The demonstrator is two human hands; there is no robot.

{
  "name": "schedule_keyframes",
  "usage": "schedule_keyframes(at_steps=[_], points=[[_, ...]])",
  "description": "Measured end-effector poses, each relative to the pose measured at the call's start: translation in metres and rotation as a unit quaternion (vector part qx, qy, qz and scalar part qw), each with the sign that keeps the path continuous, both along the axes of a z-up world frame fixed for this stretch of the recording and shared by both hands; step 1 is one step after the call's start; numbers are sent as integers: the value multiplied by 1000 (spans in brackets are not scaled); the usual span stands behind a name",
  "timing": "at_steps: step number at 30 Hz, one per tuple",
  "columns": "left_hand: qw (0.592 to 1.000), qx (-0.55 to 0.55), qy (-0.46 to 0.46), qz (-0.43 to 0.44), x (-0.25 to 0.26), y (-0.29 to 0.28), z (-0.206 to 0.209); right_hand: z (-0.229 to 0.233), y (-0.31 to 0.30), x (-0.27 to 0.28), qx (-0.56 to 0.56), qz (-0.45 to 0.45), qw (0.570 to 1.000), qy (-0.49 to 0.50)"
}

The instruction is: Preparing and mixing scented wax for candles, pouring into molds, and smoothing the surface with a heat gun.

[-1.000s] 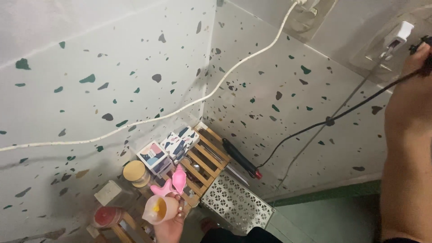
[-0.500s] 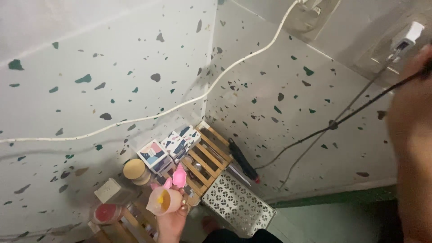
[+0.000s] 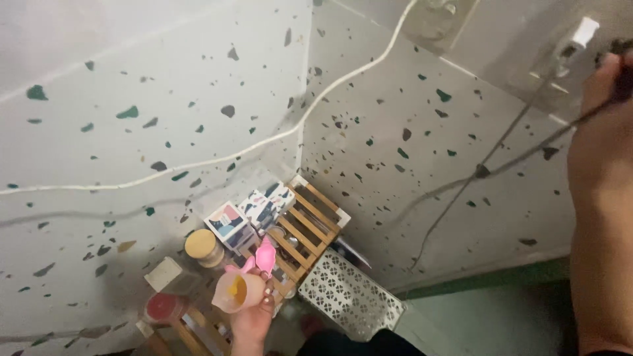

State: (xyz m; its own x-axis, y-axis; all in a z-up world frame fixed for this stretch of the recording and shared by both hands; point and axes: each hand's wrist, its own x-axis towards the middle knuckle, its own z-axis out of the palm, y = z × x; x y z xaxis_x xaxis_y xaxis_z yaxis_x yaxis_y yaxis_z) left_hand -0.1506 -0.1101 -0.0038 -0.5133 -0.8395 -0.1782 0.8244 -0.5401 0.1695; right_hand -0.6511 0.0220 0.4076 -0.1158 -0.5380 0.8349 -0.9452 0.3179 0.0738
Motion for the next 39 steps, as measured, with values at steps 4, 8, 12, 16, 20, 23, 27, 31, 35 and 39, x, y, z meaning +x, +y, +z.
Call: schedule_keyframes(at_steps=[4,8,12,16,20,23,27,31,35,39], points=[[998,39,-45,-6,2,-1,1,14,8,5,8,8,1000,-10],[999,-18,24,-28,0,-3,11,19,22,-12,3,27,999,-43],[993,71,-90,5,-2,-1,29,-12,68,-66,-27,129,972,-193],[992,-51,93,-69,-2,-4,12,5,65,-9,-40,131,973,-188],[999,-7,29,-40,0,-9,10,11,57,-14,-65,79,987,-122],[999,5,-16,-29,3,-9,12,16,57,-12,-56,56,989,-126],[996,-24,69,-57,6,-14,5,19,62,-20,-17,88,994,-61],[999,2,22,-29,3,-12,7,42,50,-3,25,72,995,64],[997,-14,59,-50,2,-17,0,74,35,48,112,-25,964,240],[997,-6,56,-48,0,-17,5,83,35,54,180,-85,922,331]])
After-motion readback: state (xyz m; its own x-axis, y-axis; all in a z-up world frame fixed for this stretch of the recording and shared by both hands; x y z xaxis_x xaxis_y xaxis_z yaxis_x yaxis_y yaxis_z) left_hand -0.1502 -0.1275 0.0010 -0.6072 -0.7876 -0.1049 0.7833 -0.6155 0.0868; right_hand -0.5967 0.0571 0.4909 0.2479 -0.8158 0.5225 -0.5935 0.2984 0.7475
